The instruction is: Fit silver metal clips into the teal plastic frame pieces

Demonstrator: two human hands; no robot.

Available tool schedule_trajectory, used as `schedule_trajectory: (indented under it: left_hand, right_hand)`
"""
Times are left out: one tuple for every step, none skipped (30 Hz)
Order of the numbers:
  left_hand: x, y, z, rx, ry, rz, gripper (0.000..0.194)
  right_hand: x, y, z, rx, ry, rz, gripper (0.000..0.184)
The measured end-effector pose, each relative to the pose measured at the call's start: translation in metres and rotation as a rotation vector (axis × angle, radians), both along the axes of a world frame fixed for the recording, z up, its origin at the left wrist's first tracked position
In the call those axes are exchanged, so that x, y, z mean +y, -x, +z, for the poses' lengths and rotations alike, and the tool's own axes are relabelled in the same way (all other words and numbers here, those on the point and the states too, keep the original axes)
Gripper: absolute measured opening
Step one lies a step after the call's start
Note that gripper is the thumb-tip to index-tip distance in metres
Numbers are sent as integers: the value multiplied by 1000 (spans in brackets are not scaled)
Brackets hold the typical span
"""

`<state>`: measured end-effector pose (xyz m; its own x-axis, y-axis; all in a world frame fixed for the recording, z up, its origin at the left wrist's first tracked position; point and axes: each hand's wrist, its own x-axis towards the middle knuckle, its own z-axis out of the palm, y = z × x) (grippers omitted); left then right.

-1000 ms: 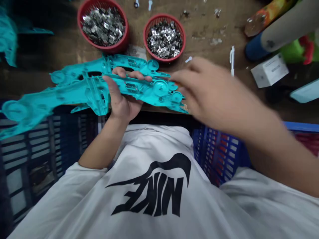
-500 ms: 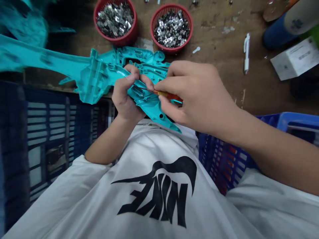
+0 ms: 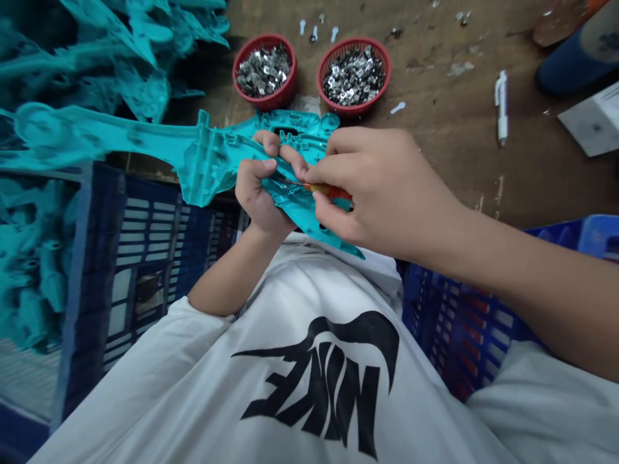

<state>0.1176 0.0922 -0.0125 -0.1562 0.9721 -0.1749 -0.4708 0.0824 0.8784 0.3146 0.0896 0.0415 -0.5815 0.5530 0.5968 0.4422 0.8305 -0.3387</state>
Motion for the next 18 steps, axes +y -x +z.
schedule_trajectory:
  left_hand:
    - [0, -1, 1, -7, -4, 5, 16]
    - [0, -2, 2, -21, -18, 5, 17]
    - [0, -3, 4, -40, -38, 5, 22]
    - [0, -4, 6, -63, -62, -1, 29]
    - [0, -5, 7, -84, -85, -8, 39]
    - [0, -6, 9, -97, -97, -15, 48]
    - [0, -7, 12, -97, -93, -19, 56]
    - [1, -8, 14, -84, -74, -19, 62]
    - [1, -9, 16, -61, -48, -15, 67]
    - [1, -10, 19, -36, -19, -9, 70]
    - [1, -11, 21, -14, 2, 2, 72]
    - [1, -11, 22, -2, 9, 7, 73]
    - [1, -12, 23, -4, 1, 8, 73]
    - [2, -12, 24, -16, -18, 2, 72]
    - [2, -12, 25, -31, -39, -3, 70]
    - [2, -13, 25, -42, -53, -7, 69]
    - [3, -13, 25, -46, -55, -6, 70]
    - [3, -13, 24, -44, -49, 1, 72]
  right_hand:
    - [-1, 1, 0, 1, 9, -13, 11]
    - [-2, 2, 0, 3, 24, -34, 13]
    - [-4, 2, 0, 9, 32, -44, 14]
    - [-5, 2, 1, 22, 22, -40, 13]
    - [-6, 3, 2, 27, 20, -42, 13]
    - [-7, 2, 2, 31, 24, -47, 13]
    - [-7, 2, 3, 32, 34, -53, 13]
    - [-7, 1, 4, 34, 47, -55, 13]
    - [-7, 1, 4, 35, 64, -59, 14]
    - [-7, 0, 5, 33, 82, -67, 14]
    - [-6, 0, 5, 34, 87, -68, 13]
    - [-6, 0, 5, 39, 75, -66, 11]
    - [-5, 0, 6, 39, 62, -70, 10]
    - [-5, 1, 6, 40, 46, -71, 9]
    - [-5, 1, 7, 37, 36, -72, 9]
    - [-6, 1, 8, 37, 26, -72, 9]
    - [-7, 1, 9, 32, 28, -83, 9]
    - [-8, 2, 10, 21, 44, -103, 10]
